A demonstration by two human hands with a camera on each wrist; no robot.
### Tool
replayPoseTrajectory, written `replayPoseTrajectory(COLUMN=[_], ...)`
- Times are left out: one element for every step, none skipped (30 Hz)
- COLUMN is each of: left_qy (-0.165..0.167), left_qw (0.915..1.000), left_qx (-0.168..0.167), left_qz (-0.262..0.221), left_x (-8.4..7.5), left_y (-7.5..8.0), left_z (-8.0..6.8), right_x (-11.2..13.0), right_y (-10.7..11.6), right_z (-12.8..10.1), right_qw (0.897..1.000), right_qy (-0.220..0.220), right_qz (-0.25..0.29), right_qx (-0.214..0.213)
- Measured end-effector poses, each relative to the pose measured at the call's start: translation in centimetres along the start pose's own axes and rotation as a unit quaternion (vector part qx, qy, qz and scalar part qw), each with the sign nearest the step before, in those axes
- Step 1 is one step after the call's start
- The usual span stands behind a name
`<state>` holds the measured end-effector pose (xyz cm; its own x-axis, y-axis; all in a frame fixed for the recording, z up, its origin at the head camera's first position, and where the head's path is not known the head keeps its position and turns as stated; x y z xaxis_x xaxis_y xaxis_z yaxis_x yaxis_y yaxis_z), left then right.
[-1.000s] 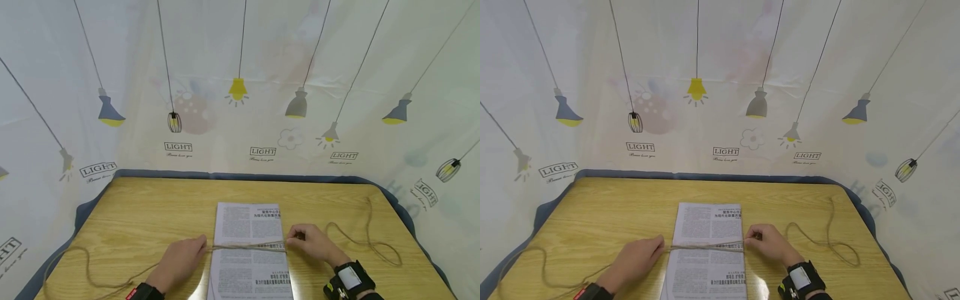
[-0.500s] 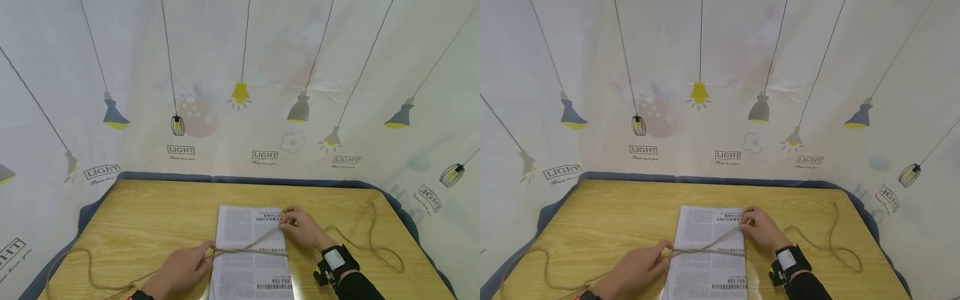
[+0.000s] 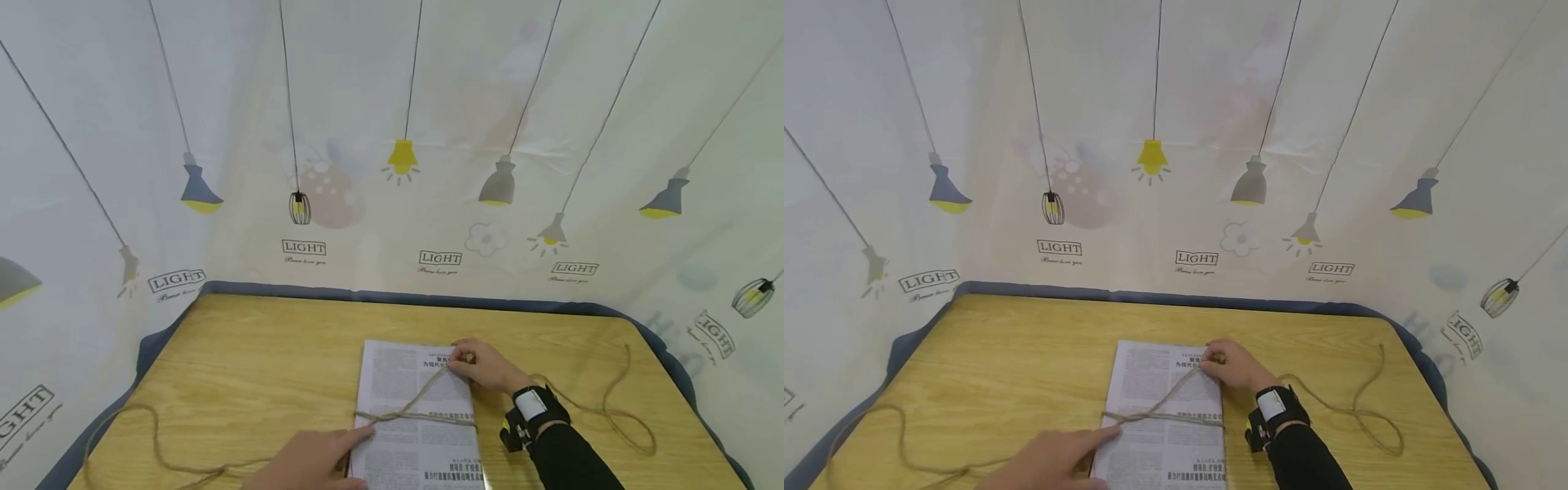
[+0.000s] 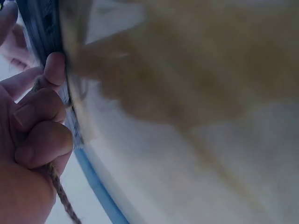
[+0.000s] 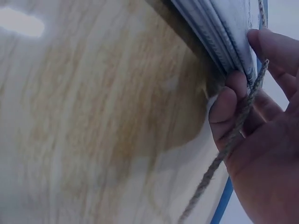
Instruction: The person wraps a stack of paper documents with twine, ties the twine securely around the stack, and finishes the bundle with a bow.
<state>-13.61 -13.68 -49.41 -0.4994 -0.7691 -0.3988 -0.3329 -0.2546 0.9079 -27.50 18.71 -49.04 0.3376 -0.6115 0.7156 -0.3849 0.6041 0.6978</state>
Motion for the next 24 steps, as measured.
replayPoseTrajectory(left_qy=[0.004,0.012,0.021,0.031,0.039,0.049,0.053,0.052,0.045,0.036,0.025,0.018,0.011,0.008,0.01,0.016,0.025,0.039,0.053,0.061,0.066,0.067,0.071,0.073], left_qw=[1.0,0.9999,0.9997,0.9994,0.9991,0.9986,0.9985,0.9985,0.9986,0.9984,0.9977,0.9964,0.9943,0.9931,0.9928,0.9926,0.9932,0.9947,0.9958,0.9964,0.9966,0.997,0.9973,0.9973], left_qx=[0.002,0.006,0.009,0.013,0.015,0.018,0.016,0.014,0.007,0.0,-0.011,-0.021,-0.035,-0.043,-0.045,-0.044,-0.04,-0.028,-0.013,-0.004,-0.002,-0.006,-0.005,-0.006], left_qz=[0.004,0.002,-0.001,-0.002,-0.004,-0.007,-0.002,0.01,0.026,0.043,0.062,0.08,0.1,0.109,0.111,0.112,0.107,0.091,0.073,0.059,0.049,0.038,0.019,0.005], left_x=[-0.1,-0.2,-0.2,-0.2,-0.3,-0.3,-0.4,-0.5,-0.6,-0.8,-1.0,-1.1,-1.2,-1.4,-1.4,-1.5,-1.5,-1.5,-1.5,-1.4,-1.3,-1.1,-1.0,-0.9], left_y=[-0.2,-0.3,-0.5,-0.6,-0.8,-0.9,-1.0,-1.1,-1.2,-1.3,-1.4,-1.5,-1.6,-1.6,-1.7,-1.7,-1.7,-1.7,-1.6,-1.5,-1.5,-1.3,-1.1,-0.9], left_z=[-0.1,-0.2,-0.2,-0.3,-0.3,-0.4,-0.5,-0.5,-0.6,-0.7,-0.7,-0.8,-0.8,-0.9,-0.8,-0.9,-0.8,-0.8,-0.8,-0.8,-0.8,-1.0,-1.0,-1.1], right_x=[-0.1,-0.2,-0.2,-0.2,-0.2,-0.2,-0.1,0.0,0.0,0.1,0.2,0.2,0.3,0.3,0.3,0.3,0.3,0.3,0.4,0.4,0.5,0.6,0.7,0.8], right_y=[-0.1,-0.1,-0.2,-0.2,-0.2,-0.2,-0.2,-0.2,-0.3,-0.3,-0.3,-0.4,-0.4,-0.4,-0.4,-0.4,-0.4,-0.4,-0.4,-0.4,-0.3,-0.3,-0.2,-0.1], right_z=[0.0,0.0,0.1,0.0,0.0,0.0,0.1,0.1,0.2,0.2,0.2,0.3,0.3,0.3,0.3,0.3,0.2,0.2,0.2,0.1,0.1,0.0,-0.1,-0.2], right_qw=[1.0,1.0,1.0,1.0,1.0,1.0,1.0,1.0,1.0,1.0,1.0,0.999,0.999,0.999,0.998,0.998,0.997,0.997,0.997,0.997,0.996,0.996,0.995,0.995], right_qy=[-0.005,-0.007,-0.01,-0.008,-0.006,-0.002,0.001,0.005,0.008,0.009,0.007,0.005,0.0,-0.006,-0.012,-0.019,-0.025,-0.031,-0.037,-0.041,-0.044,-0.047,-0.05,-0.05], right_qz=[0.008,0.014,0.02,0.022,0.021,0.017,0.013,0.004,-0.002,-0.011,-0.019,-0.03,-0.037,-0.043,-0.048,-0.053,-0.056,-0.059,-0.062,-0.065,-0.07,-0.076,-0.082,-0.089], right_qx=[0.003,0.004,0.004,0.003,0.0,-0.004,-0.007,-0.011,-0.014,-0.016,-0.019,-0.022,-0.026,-0.03,-0.033,-0.034,-0.035,-0.035,-0.034,-0.03,-0.027,-0.025,-0.023,-0.022])
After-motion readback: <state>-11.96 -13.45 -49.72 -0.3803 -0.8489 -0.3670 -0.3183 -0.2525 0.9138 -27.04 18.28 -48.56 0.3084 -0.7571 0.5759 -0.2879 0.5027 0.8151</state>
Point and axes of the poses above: each hand's wrist, its own z-axis towards the middle knuckle, its own y-axis out of the back of the hand, x = y × z, the point moved 2 cm from there along z, towards the middle knuckle, and after that the axes turned 5 degrees about y, right-handed, at the moved point
